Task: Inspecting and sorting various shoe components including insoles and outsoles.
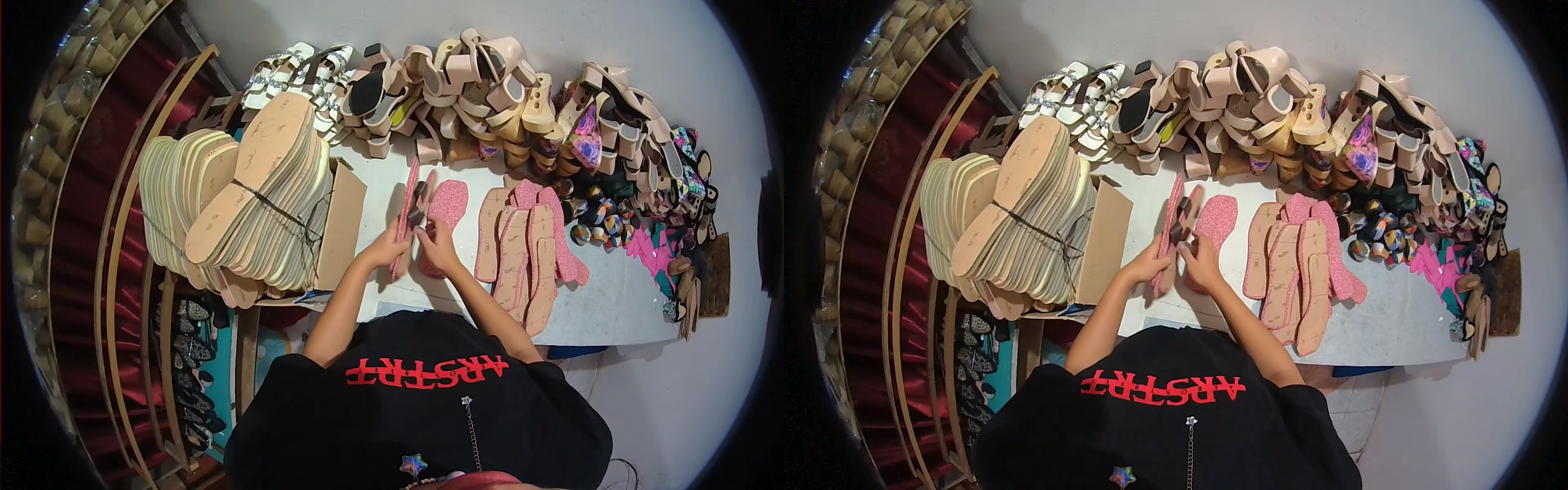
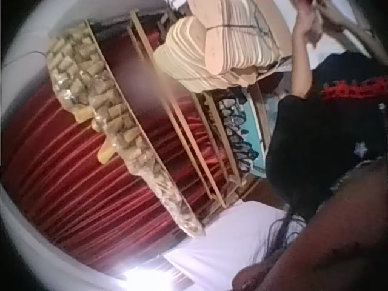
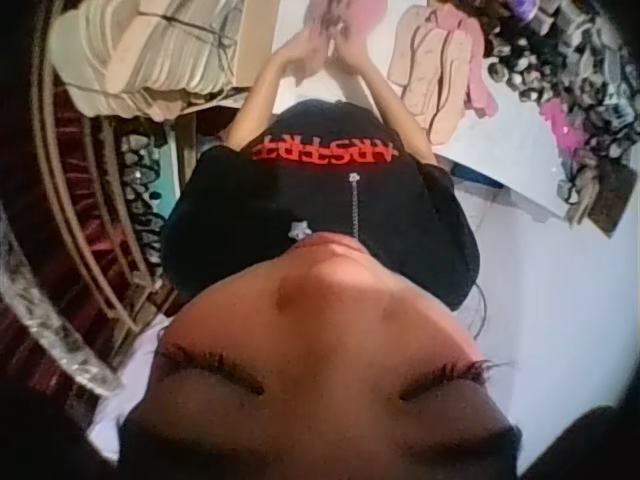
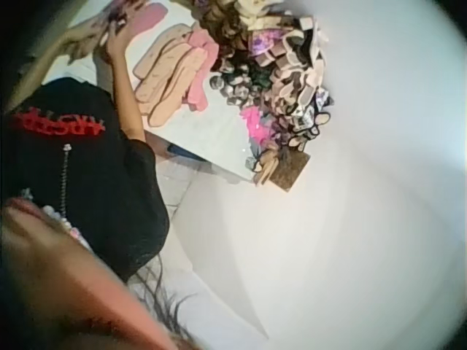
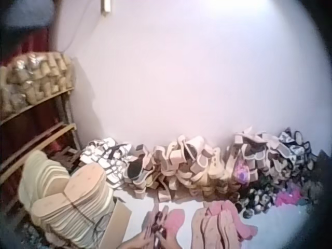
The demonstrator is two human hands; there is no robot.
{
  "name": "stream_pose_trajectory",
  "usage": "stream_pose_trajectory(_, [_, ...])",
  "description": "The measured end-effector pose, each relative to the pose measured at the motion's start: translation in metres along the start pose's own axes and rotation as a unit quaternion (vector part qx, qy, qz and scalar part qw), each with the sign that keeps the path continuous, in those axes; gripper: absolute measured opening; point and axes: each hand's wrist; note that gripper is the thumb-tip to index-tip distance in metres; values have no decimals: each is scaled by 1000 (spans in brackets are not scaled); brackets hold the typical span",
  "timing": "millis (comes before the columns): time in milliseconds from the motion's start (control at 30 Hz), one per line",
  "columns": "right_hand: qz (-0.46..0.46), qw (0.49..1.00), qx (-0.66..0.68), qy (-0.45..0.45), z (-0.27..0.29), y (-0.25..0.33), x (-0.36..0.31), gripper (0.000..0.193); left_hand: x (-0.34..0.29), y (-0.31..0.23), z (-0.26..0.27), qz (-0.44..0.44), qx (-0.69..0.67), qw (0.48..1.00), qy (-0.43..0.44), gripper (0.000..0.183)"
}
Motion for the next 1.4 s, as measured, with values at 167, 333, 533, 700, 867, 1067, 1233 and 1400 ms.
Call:
stream_pose_trajectory(167, [-28,988,145,-34,-9,31,0,65,2,12,-21,-36,-355,934,20,55])
stream_pose_trajectory(333, [0,985,165,-57,-13,38,-6,70,3,15,-14,99,-512,853,26,44])
stream_pose_trajectory(533, [41,985,-69,-156,-20,22,-1,63,4,0,-22,50,-567,822,13,42])
stream_pose_trajectory(700, [-57,994,15,-93,-22,23,-3,57,7,5,-29,4,-516,857,-13,45])
stream_pose_trajectory(867, [-33,994,33,-96,-25,21,0,58,8,-1,-31,-9,-517,855,-45,48])
stream_pose_trajectory(1067, [-42,980,186,-59,-16,17,6,37,10,15,-28,-49,-417,905,-63,42])
stream_pose_trajectory(1233, [-120,979,158,-47,-7,-6,5,20,4,6,-22,-5,-413,905,-105,37])
stream_pose_trajectory(1400, [-141,969,172,-111,-7,-4,0,21,-3,5,-15,40,-406,906,-115,41])
Point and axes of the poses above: each hand's wrist, its own x-axis towards the middle knuckle, its own z-axis out of the back of the hand, y = z × x, and after that the axes turned 7 degrees about y, right-handed
